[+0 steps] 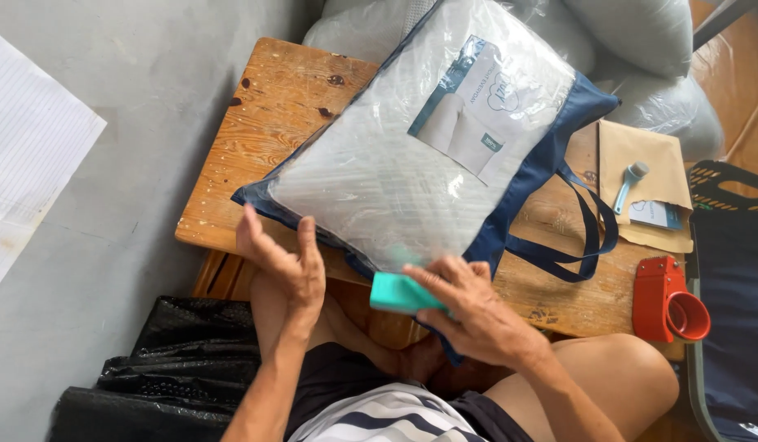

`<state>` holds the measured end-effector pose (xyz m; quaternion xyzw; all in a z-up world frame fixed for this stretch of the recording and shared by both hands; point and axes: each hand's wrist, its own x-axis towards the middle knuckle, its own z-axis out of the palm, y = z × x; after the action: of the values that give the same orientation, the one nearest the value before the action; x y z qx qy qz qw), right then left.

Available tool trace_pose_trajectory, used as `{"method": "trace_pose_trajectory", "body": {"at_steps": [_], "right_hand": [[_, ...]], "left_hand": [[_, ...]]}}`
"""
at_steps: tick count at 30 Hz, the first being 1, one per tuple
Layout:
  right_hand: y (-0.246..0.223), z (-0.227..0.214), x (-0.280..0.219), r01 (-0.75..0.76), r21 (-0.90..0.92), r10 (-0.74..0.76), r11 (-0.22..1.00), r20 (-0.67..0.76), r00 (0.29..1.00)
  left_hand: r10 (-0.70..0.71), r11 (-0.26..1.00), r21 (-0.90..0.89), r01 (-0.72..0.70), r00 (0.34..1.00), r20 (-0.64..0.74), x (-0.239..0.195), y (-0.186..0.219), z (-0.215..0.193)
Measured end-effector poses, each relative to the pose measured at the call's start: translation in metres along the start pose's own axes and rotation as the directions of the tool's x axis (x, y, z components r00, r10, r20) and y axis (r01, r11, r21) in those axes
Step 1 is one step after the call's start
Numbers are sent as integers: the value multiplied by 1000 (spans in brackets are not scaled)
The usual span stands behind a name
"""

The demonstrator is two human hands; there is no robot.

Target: The person scrubs the surface of a packaged pillow using a green brush. They systematically clean the edges and the main body of the pillow, which is placed on a low wooden table.

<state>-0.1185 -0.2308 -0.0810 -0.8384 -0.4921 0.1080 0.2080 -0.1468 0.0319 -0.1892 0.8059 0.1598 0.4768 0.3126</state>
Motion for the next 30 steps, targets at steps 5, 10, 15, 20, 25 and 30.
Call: {"method": "trace_pose_trajectory", "body": {"at_steps": [5,10,15,20,25,30], "right_hand": [[71,-47,86,-199,-311,-32,929,-605,795],[61,-17,143,-319,-312,90,895,-573,814],[4,41,97,-19,-476,-186,879,-378,907],[-14,59,38,135,-660,-325,739,-174,929],[-11,74,-10,146,-600,-196,787,-18,980],[-42,28,40,145,-623,-264,769,-103,959]], "left_hand": [[-652,-45,-578,815,414,635,5,34,-18],[-631,-202,-477,856,259,731,28,39,-7],[-667,-137,-421,897,230,709,4,0,10],[-706,-19,-420,907,285,648,-3,-7,17],[-670,80,-398,914,345,657,-31,-38,41],[-669,140,-390,910,377,640,-28,-30,38]]}}
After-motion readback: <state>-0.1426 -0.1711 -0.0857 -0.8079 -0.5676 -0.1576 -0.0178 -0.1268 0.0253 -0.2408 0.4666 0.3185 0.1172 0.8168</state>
